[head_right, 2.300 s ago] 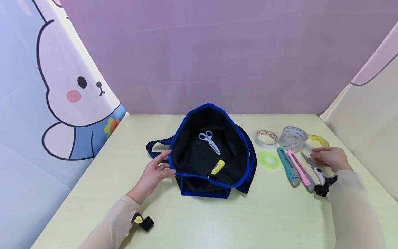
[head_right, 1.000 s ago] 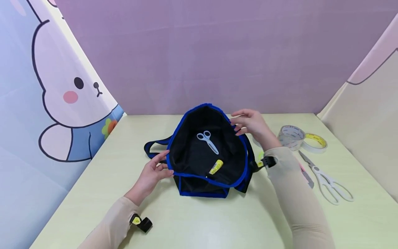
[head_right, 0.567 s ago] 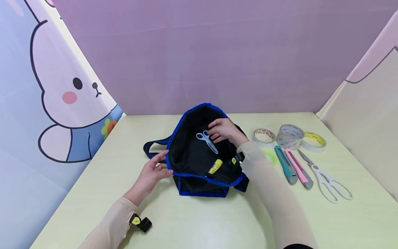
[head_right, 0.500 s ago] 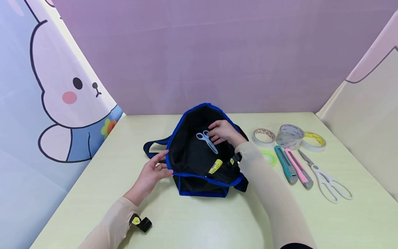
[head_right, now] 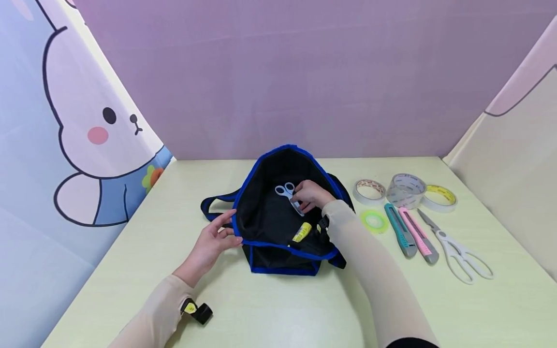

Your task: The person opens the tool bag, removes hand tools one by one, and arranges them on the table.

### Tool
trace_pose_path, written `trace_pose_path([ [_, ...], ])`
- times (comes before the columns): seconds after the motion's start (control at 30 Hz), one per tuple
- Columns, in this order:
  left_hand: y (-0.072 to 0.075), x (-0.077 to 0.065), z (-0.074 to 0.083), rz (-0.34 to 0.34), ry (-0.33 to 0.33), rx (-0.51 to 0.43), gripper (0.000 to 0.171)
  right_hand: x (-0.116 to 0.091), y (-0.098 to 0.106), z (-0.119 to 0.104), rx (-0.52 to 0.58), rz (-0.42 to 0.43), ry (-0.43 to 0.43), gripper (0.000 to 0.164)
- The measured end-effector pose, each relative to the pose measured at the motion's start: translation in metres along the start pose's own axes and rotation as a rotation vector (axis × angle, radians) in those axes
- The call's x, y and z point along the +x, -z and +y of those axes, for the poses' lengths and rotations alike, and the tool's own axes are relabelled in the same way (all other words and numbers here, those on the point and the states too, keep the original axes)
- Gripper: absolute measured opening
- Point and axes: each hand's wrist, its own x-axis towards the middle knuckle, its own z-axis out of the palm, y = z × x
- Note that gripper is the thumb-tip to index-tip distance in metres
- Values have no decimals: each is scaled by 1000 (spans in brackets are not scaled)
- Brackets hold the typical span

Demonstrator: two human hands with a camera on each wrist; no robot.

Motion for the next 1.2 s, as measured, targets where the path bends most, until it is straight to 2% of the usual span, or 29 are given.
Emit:
trace_pose_path([
  [0.1, 0, 0, -1, 2, 2, 5, 73, 2, -4, 3, -17, 1, -20, 43],
  [0.2, 0, 1, -1, 6, -1, 9, 74, 5, -8, 3, -55, 20, -27, 19],
  [0.23, -1, 1, -2, 7, -1, 9, 74, 5, -9, 3, -71, 28, -31, 19],
  [0.33, -1, 1, -1, 7, -8, 11, 74, 5, -9, 1, -125, 42, -32, 35],
  [0.57, -1, 1, -2, 3, -18, 12, 74, 5, -6, 0, -217, -19, -11, 46],
  [0.87, -1, 0, -2, 5, -10, 7, 75, 5, -6, 3, -271, -28, -28, 30],
  [1.2, -2, -1, -1, 25, 14, 14, 74, -3, -4, 4, -193, 20, 41, 23],
])
